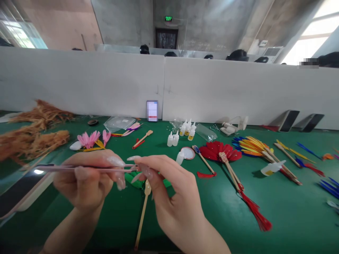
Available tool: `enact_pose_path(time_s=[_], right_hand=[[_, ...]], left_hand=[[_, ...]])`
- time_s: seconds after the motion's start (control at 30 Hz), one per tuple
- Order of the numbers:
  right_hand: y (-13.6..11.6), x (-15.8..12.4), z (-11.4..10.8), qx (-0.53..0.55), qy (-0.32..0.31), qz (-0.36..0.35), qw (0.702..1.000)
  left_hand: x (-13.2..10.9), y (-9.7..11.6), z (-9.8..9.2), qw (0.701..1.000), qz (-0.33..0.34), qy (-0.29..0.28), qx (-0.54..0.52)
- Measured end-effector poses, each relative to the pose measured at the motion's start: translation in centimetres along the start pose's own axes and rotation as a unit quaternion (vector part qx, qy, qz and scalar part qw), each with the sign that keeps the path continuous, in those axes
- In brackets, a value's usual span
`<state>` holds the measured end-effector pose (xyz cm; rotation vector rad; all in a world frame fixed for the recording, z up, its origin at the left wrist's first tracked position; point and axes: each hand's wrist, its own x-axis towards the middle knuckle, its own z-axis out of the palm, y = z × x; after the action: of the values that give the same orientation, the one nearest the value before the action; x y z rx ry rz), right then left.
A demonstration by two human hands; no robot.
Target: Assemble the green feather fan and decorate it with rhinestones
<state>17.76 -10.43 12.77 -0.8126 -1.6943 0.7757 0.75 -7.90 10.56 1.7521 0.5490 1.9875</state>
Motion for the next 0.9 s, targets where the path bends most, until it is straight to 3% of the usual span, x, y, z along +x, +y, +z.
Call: enact_pose_path(time_s=[0.07,0.23,0.4,0.57,0.9], right_hand=[[0.0,0.1,-0.2,0.035,-0.018,0.013,0.999],[-0.1,0.3,-0.2,0.073,-0.036,0.031,0.996],[0.1,0.4,0.3,0.065,-0.027,0.023,0.997],[0.4,0.4,0.5,0.057,-0.033,0.017,0.998],[0.5,0.5,0.2,0.012,-0.04,-0.006,0.999]], left_hand=[[0.4,0.4,0.5,0.999,0.003,0.011,-0.041],[1.6,0.9,1.0,0.984,-0.126,0.033,-0.119],[2.0,0.8,1.0,0.968,-0.193,0.016,-0.156],[1.8,0.8,1.0,0.942,-0.277,0.036,-0.186],[1.9,0.5,0.5,0.942,-0.282,0.02,-0.183]])
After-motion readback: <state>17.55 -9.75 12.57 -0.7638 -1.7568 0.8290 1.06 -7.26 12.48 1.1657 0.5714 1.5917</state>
